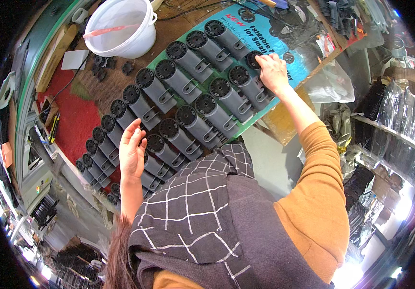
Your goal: The person cleans small black plastic components using a toothbrush and water, then places them into grey cylindrical holders arranged on a workbench. The person repeatedly picks up parts, scrubs them, and organizes them into the holders.
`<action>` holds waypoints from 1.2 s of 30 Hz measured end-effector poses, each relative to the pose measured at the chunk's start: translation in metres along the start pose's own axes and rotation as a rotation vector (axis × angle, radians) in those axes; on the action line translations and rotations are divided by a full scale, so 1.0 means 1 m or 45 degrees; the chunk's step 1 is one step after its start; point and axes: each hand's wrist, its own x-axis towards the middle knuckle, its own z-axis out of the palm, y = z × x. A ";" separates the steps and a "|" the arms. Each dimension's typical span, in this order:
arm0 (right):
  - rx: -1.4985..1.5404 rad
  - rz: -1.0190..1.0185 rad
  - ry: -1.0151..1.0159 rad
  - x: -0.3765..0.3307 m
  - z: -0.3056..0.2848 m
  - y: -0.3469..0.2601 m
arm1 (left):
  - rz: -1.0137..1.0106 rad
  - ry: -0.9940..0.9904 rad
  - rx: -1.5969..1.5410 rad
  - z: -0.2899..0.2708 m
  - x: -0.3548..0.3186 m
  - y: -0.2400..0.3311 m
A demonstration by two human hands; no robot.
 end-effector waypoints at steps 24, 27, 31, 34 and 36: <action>0.603 0.942 -0.164 0.020 0.036 0.023 | 0.006 -0.021 -0.011 0.001 0.009 0.007; 0.716 0.964 -0.207 0.021 0.032 0.018 | 0.011 -0.042 0.003 0.000 0.011 0.006; 0.748 0.983 -0.298 0.023 0.030 0.013 | 0.017 -0.027 0.014 -0.001 0.011 0.006; 0.771 0.993 -0.323 0.024 0.032 0.012 | 0.007 -0.013 0.011 0.000 0.011 0.006; 0.765 1.000 -0.316 0.025 0.034 0.015 | 0.005 -0.032 0.007 0.002 0.011 0.006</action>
